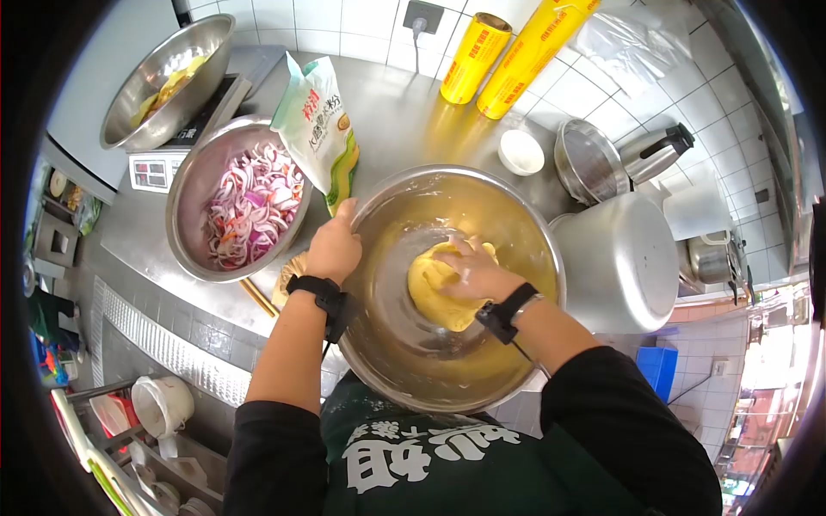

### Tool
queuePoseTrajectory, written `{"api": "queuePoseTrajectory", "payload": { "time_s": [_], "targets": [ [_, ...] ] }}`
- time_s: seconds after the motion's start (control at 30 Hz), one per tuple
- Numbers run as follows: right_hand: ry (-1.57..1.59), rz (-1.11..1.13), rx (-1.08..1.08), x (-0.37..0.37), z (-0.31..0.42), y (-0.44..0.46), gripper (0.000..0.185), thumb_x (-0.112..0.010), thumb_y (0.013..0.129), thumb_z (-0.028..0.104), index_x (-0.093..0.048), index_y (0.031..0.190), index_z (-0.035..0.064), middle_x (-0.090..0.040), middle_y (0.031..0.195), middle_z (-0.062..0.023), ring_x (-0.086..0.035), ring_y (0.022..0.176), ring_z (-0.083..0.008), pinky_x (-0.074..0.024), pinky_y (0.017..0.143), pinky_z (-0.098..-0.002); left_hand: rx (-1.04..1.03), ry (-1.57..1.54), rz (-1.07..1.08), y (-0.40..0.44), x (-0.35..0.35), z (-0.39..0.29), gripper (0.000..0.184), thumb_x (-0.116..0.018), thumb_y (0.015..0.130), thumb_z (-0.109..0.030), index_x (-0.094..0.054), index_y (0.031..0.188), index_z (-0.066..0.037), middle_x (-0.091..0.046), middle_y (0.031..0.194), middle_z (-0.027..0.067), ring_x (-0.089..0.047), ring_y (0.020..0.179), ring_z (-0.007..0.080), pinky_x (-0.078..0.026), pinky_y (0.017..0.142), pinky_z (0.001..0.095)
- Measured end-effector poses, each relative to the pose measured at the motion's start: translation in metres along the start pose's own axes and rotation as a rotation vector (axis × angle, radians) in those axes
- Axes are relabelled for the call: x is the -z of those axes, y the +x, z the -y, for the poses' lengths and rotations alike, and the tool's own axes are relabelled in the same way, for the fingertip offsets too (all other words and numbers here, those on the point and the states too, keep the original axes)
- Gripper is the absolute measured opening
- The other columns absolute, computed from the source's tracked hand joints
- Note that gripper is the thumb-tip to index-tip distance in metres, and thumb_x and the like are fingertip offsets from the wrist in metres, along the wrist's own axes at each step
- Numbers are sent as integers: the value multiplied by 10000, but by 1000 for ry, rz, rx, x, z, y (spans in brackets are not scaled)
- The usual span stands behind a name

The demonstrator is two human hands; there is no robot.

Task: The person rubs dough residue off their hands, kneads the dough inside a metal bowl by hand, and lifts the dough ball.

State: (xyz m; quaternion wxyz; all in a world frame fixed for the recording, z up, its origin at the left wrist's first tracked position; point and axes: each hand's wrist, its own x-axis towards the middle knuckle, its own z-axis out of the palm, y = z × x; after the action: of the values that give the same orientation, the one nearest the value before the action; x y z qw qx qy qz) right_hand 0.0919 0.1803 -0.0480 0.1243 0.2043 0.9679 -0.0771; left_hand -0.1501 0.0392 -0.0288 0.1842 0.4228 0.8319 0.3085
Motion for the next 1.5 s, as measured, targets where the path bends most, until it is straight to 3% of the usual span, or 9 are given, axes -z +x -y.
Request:
{"api": "queuePoseTrajectory", "payload": {
  "time_s": [0.13, 0.23, 0.33, 0.63, 0.67, 0.8, 0.93, 1.23, 1.5],
  "targets": [
    [288, -51, 32, 28, -48, -24, 1114, -834, 567, 447, -266, 1452, 79, -380, 1402, -256, -368, 1296, -413, -329, 1063, -420, 12, -29, 7, -2, -1, -1, 524, -572, 789, -37, -449, 1295, -91, -619, 1039, 268, -580, 999, 431, -457, 861, 483],
    [418, 219, -457, -8, -58, -25, 1222, -863, 515, 476, -199, 1453, 60, -434, 1281, -351, -465, 1206, -413, -395, 1002, -435, -10, -27, -18, -4, -3, 0, 515, -557, 792, -34, -451, 1293, -86, -621, 1032, 268, -580, 996, 434, -456, 860, 484],
    [445, 180, -521, -26, -54, -7, 1305, -883, 438, 509, -181, 1436, 47, -467, 1179, -397, -520, 1111, -450, -438, 947, -434, -6, -15, -47, 0, -6, 3, 503, -536, 797, -36, -455, 1291, -83, -621, 1028, 271, -579, 995, 439, -451, 867, 486],
    [812, -36, -300, -4, -88, -10, 1062, -769, 700, 455, -207, 1417, -92, -443, 1315, -349, -481, 1235, -377, -431, 962, -380, 56, -43, -43, -6, -3, -3, 487, -536, 796, -36, -466, 1277, -73, -621, 981, 299, -591, 961, 448, -461, 852, 494],
    [933, -79, -605, 33, -54, -9, 805, -658, 818, 439, -320, 1383, -24, -488, 1307, -282, -546, 1144, -392, -433, 959, -410, 68, -43, -25, -8, -3, -4, 487, -539, 795, -34, -467, 1275, -73, -623, 980, 296, -593, 958, 447, -463, 850, 492],
    [495, -208, -482, -21, -43, 14, 392, -492, 892, 437, -591, 1076, 105, -634, 1051, -206, -598, 917, -428, -468, 839, -471, 94, -35, -57, -8, 2, -10, 489, -550, 791, -23, -465, 1271, -59, -622, 991, 293, -593, 964, 441, -466, 847, 488],
    [232, -510, -297, 10, 34, -25, 259, -595, 838, 363, -588, 895, 111, -583, 761, -166, -613, 726, -339, -486, 644, -457, 117, -57, -69, -12, 0, -6, 501, -557, 790, -12, -464, 1280, -50, -621, 1004, 292, -594, 971, 434, -468, 849, 477],
    [-56, -234, -148, -39, 48, 11, 276, -596, 813, 322, -521, 877, 64, -595, 766, -181, -612, 652, -318, -499, 561, -442, 122, -46, 6, -10, 2, -5, 473, -554, 809, -39, -466, 1274, -47, -620, 1001, 299, -593, 976, 437, -465, 847, 485],
    [330, 36, -8, 55, -13, 43, 464, -531, 855, 513, -685, 1018, 107, -650, 1016, -189, -611, 955, -352, -473, 852, -457, 124, -45, -22, -14, -1, -3, 467, -544, 819, -56, -454, 1277, -44, -623, 1001, 292, -593, 978, 440, -462, 848, 500]
  ]
}}
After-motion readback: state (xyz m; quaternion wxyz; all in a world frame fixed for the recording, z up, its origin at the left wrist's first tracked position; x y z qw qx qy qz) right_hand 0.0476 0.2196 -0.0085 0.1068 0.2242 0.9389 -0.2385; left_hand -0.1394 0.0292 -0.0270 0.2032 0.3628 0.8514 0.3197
